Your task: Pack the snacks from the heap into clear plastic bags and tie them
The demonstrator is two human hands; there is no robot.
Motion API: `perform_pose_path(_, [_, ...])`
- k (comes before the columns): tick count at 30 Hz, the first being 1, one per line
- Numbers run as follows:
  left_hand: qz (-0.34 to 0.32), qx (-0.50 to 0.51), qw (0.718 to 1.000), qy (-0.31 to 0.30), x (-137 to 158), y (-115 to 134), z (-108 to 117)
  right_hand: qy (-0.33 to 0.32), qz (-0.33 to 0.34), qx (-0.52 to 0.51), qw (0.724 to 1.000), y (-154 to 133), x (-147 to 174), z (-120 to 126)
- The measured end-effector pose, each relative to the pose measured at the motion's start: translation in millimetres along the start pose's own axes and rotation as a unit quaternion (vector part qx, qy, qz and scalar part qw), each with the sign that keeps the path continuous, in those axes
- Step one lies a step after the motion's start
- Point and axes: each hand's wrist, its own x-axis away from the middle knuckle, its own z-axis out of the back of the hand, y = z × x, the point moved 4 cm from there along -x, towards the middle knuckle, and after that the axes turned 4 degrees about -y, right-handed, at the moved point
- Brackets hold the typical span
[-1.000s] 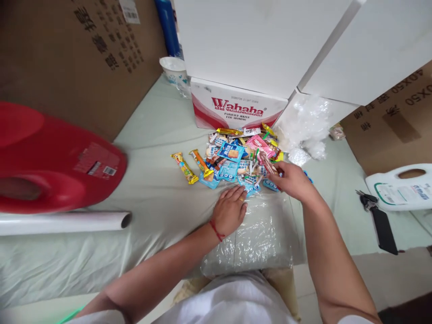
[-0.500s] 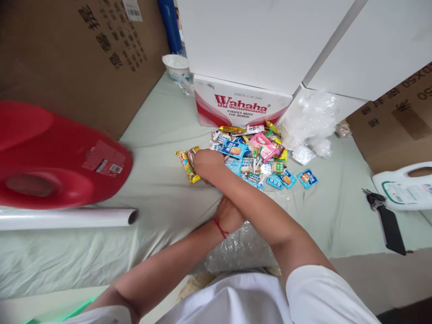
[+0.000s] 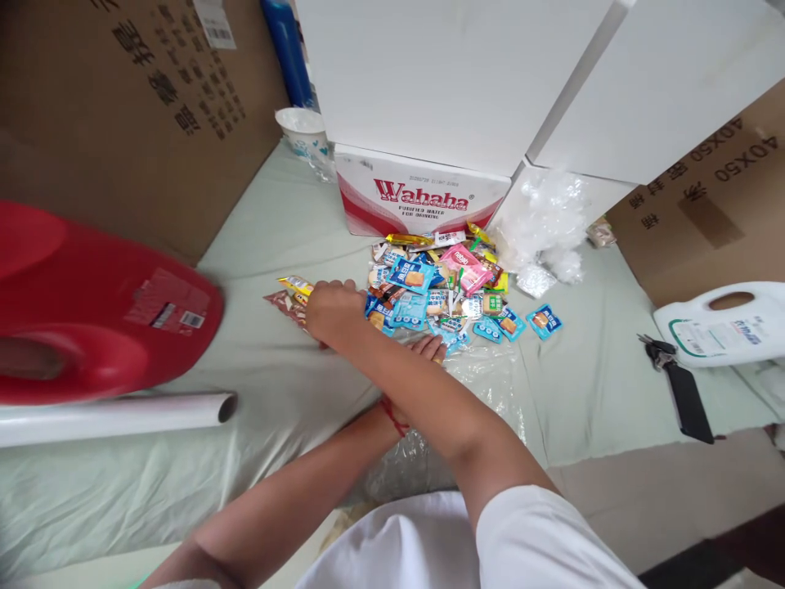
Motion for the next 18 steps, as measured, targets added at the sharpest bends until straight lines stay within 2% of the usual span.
perform_pose_path(5, [0.007, -0.017, 1.000, -0.023, -3, 4, 5, 0.059, 0.022, -0.023, 0.998, -3, 16, -6])
perform_pose_path(8, [0.012, -0.025, 0.999, -0.045, -5, 6, 10, 0.078, 0.041, 0.003, 0.996, -11, 23, -8])
perform_pose_path(14, [0.004, 0.004, 0.999, -0.039, -5, 2, 9, 0.021, 0.007, 0.012, 1.000, -7, 15, -10])
perform_pose_path(18, [0.018, 0.052, 0.998, 0.003, -4, -3, 12, -0.017, 0.072, 0.043, 0.996, 1, 19, -3])
